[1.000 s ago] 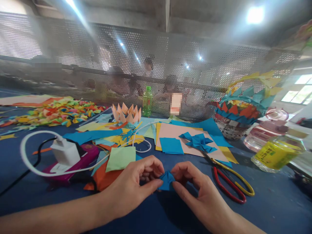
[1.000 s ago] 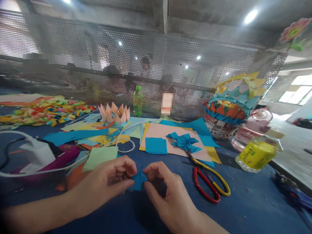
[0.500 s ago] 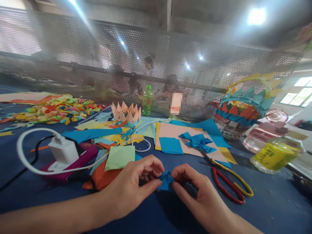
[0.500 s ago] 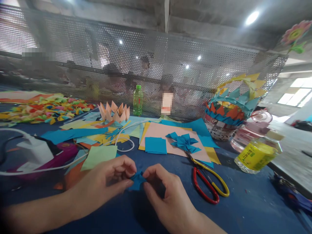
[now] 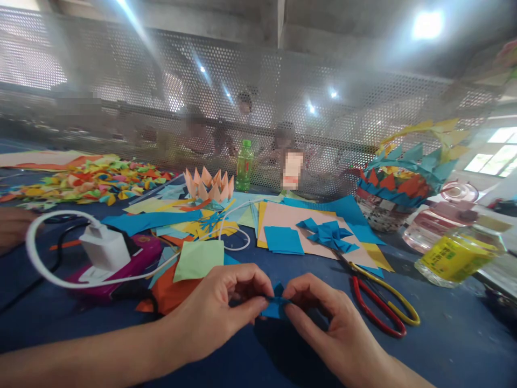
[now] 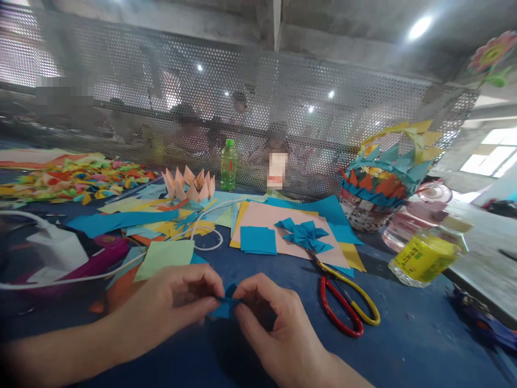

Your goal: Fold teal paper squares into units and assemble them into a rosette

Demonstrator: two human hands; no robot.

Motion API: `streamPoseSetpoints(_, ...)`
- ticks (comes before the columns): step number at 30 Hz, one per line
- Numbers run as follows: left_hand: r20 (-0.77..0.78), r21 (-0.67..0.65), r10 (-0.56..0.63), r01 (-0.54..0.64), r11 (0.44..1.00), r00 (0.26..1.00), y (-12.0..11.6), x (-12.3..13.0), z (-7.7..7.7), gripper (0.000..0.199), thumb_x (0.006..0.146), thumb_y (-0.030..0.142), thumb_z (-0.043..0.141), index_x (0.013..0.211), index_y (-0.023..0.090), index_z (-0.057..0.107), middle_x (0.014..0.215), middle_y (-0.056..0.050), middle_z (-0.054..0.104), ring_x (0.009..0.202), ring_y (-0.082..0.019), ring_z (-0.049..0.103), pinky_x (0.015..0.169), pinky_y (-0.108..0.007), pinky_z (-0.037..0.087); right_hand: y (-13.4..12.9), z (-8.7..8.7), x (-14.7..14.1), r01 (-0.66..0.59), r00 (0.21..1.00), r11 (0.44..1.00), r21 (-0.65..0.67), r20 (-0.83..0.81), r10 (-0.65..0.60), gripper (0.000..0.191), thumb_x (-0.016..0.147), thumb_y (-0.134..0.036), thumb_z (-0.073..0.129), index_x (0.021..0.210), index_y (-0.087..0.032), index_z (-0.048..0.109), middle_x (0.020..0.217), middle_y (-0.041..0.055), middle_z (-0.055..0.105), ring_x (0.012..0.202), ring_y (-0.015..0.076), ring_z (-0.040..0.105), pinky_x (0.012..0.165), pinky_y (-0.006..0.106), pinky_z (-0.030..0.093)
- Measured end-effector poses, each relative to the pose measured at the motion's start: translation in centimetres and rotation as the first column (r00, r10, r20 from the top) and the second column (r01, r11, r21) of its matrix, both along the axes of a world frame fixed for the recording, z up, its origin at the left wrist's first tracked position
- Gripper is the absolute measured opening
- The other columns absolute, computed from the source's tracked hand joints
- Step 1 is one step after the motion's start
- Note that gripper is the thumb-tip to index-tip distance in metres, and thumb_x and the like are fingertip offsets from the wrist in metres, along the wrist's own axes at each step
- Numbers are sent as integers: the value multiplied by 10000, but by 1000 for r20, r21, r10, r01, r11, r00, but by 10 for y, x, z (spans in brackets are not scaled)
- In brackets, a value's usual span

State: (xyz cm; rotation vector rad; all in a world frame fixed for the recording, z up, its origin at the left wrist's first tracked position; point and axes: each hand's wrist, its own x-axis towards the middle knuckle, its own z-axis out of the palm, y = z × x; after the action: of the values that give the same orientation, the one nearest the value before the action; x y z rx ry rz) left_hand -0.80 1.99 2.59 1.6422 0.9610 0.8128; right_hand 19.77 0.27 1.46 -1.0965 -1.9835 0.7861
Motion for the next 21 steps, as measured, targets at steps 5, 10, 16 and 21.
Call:
streamPoseSetpoints(5, 89, -132, 20, -8, 991, 996, 0, 2, 1, 34, 722, 203, 642, 736, 181, 618, 605, 57, 599, 542, -98, 577, 531, -196, 465, -2, -1, -4, 44, 997, 999, -9, -66, -45, 77, 856, -188, 563, 840, -209, 636, 729, -8, 652, 659, 128, 594, 622, 210, 472)
streamPoseSetpoints(10, 156, -185, -16, 45, 982, 988, 3, -1, -3, 82, 714, 219, 680, 753, 167, 630, 639, 32, 628, 588, -118, 615, 560, -212, 498, -1, -1, -4, 26, 988, 996, -82, -150, -38, 118, 846, -173, 572, 805, -213, 675, 697, -20, 643, 618, 115, 569, 572, 193, 442)
streamPoseSetpoints(16, 198, -169, -71, 106, 980, 978, 5, -3, -8, 65, 757, 170, 678, 803, 163, 633, 684, 32, 637, 629, -105, 614, 610, -208, 499, -1, 2, -4, 1, 987, 999, -49, -158, -9, 181, 826, -101, 569, 753, -208, 695, 726, -18, 672, 653, 111, 603, 620, 194, 452)
streamPoseSetpoints(21, 227, -175, -95, 136, 975, 969, 3, -1, -5, 172, 768, 222, 734, 869, 165, 606, 722, 39, 631, 646, -89, 587, 620, -191, 477, -1, 1, -3, -28, 989, 999, 23, -146, 31, 189, 824, -82, 558, 764, -200, 693, 724, -8, 671, 665, 116, 615, 633, 199, 461)
